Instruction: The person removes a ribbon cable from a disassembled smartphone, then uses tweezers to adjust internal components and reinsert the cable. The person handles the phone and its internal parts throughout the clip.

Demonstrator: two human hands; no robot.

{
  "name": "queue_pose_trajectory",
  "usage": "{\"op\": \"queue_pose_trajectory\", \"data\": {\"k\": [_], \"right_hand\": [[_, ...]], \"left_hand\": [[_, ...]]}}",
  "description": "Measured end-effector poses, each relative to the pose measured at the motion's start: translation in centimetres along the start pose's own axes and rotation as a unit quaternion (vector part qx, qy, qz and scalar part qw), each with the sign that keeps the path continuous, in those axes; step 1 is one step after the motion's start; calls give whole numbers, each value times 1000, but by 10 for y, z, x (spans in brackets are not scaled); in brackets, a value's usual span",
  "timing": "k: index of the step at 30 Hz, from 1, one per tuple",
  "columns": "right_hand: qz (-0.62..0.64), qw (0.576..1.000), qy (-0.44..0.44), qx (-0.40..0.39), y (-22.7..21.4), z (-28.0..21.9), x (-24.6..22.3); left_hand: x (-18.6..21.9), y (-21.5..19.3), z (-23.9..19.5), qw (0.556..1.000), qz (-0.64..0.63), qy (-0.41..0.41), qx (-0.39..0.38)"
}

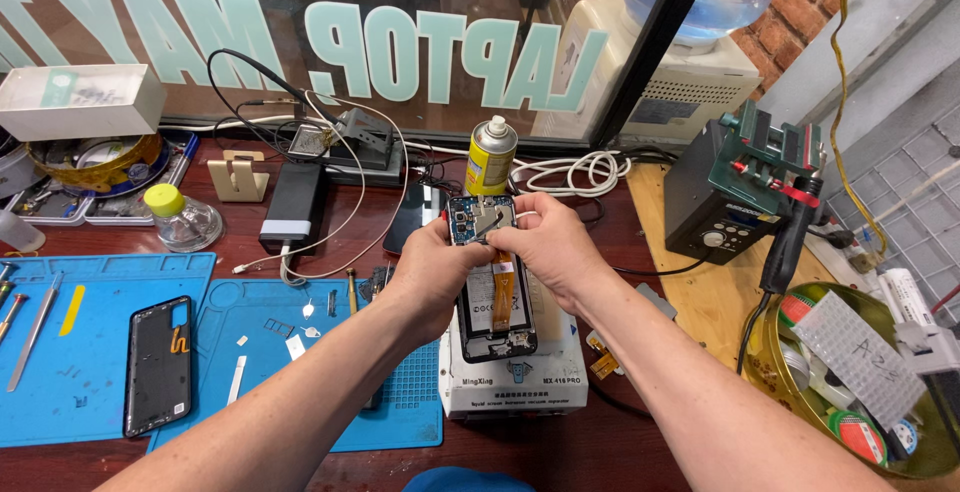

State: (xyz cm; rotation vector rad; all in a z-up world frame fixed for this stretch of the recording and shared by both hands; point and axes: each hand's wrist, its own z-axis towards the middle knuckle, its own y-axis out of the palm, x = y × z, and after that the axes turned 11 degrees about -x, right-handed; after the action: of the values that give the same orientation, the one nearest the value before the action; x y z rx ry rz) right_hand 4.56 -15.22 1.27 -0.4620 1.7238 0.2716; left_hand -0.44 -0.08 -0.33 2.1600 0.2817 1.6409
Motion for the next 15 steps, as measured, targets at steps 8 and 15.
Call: {"op": "queue_pose_trajectory", "data": {"k": [8, 15], "right_hand": [[27, 997, 59, -49, -10, -4, -11], [194, 978, 33, -70, -19, -6, -9]], "left_hand": [[0, -9, 4, 975, -218, -37, -16], [-5, -14, 7, 988, -149, -10, 31]]}}
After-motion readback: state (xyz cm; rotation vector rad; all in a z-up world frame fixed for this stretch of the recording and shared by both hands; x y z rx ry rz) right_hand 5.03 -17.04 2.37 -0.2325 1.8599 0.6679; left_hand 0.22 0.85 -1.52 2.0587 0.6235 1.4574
